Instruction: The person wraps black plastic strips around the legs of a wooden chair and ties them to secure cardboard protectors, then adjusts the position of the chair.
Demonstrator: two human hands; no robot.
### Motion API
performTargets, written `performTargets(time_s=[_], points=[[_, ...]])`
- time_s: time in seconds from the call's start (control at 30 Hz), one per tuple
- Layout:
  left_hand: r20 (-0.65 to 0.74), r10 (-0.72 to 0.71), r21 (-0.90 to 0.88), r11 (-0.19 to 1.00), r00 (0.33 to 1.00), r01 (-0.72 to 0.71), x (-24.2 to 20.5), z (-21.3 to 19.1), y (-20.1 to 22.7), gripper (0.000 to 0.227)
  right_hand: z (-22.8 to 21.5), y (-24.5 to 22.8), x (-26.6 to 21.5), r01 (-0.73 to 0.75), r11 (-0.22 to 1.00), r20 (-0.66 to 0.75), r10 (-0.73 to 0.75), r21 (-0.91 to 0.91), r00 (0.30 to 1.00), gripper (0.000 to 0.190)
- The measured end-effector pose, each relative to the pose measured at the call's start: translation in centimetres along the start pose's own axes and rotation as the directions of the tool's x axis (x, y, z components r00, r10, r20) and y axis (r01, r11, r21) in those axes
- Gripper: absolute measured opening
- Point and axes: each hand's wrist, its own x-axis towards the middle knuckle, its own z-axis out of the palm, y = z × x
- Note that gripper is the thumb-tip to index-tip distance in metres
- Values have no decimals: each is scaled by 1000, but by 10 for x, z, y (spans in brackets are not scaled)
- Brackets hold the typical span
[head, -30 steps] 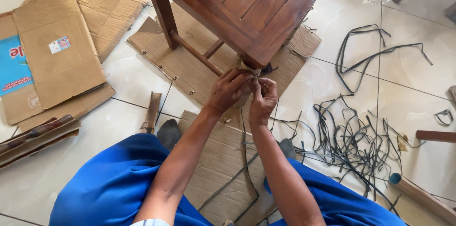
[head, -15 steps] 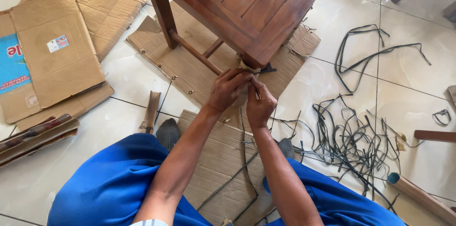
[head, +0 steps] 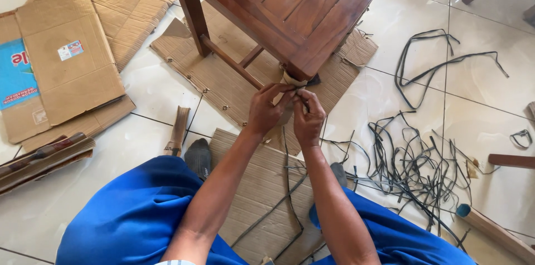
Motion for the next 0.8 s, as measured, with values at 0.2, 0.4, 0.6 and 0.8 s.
performTargets(time_s=[0.2, 0.4, 0.6, 0.8], points=[[3, 52, 33, 998, 999, -52, -1, 0, -3, 14, -4, -3, 6, 21, 1000, 67, -22, 14, 998, 9], [-20, 232, 214, 951, 973, -222, -4, 4, -9, 9, -5, -14, 3, -35, 999, 54, 35, -4, 998, 10], [-13, 271, 324, 912, 962, -253, -3, 11, -11, 7, -4, -17, 3, -30, 993, 15, 32, -114, 999, 9], [-92, 192, 237, 957, 977, -166, 0, 22, -8, 2, -10, -18, 3, -65, 980, -48, 57, -191, 997, 10]])
